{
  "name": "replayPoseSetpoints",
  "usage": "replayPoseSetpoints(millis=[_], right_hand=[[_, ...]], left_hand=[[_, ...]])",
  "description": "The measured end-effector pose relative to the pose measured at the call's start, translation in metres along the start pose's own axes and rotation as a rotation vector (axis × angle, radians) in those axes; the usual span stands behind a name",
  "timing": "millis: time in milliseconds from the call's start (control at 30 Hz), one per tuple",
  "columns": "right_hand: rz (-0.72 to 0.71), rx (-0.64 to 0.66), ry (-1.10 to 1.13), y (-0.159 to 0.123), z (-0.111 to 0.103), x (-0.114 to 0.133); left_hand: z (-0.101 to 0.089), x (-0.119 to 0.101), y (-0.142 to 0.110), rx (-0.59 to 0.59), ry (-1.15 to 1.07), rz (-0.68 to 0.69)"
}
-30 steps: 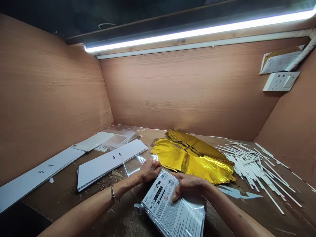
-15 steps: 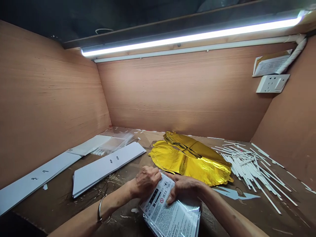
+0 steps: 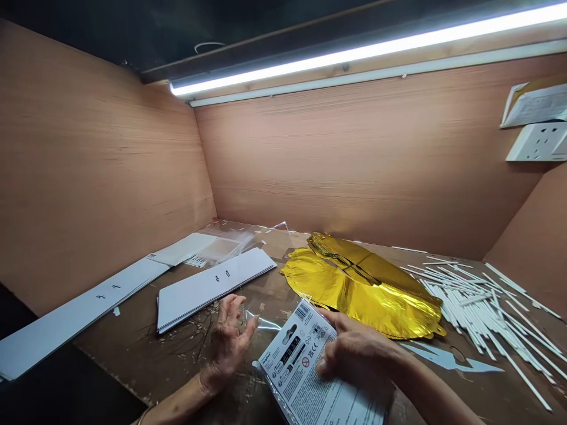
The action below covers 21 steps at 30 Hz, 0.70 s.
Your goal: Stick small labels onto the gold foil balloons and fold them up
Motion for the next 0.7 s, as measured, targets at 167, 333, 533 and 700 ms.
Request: replayPoseSetpoints(millis=[167, 333, 533, 700], right_hand=[[-0.071, 0.081, 0.153, 0.001, 0.017, 0.002], [-0.213, 0.102, 0.248, 0.007, 0.023, -0.002], [-0.376, 0.02, 0.293, 0.013, 0.022, -0.006], [-0.408, -0.062, 0.212, 0.009, 0.014, -0.001]], left_hand=[[0.028, 0.015, -0.024, -0.038, -0.674, -0.578], [0.033, 0.006, -0.03, -0.108, -0.886, -0.569], [0.034, -0.007, -0.031, -0.156, -1.072, -0.589], [0.026, -0.015, -0.02, -0.244, -1.182, -0.664]])
Point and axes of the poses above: each hand's wrist, its own y-axis towards the middle knuckle, its own z-axis out of the palm, x = y × z, the point moved 7 cm from there along y, towards the middle knuckle, and after that the axes turned 11 degrees about z, right-handed, at the moved point
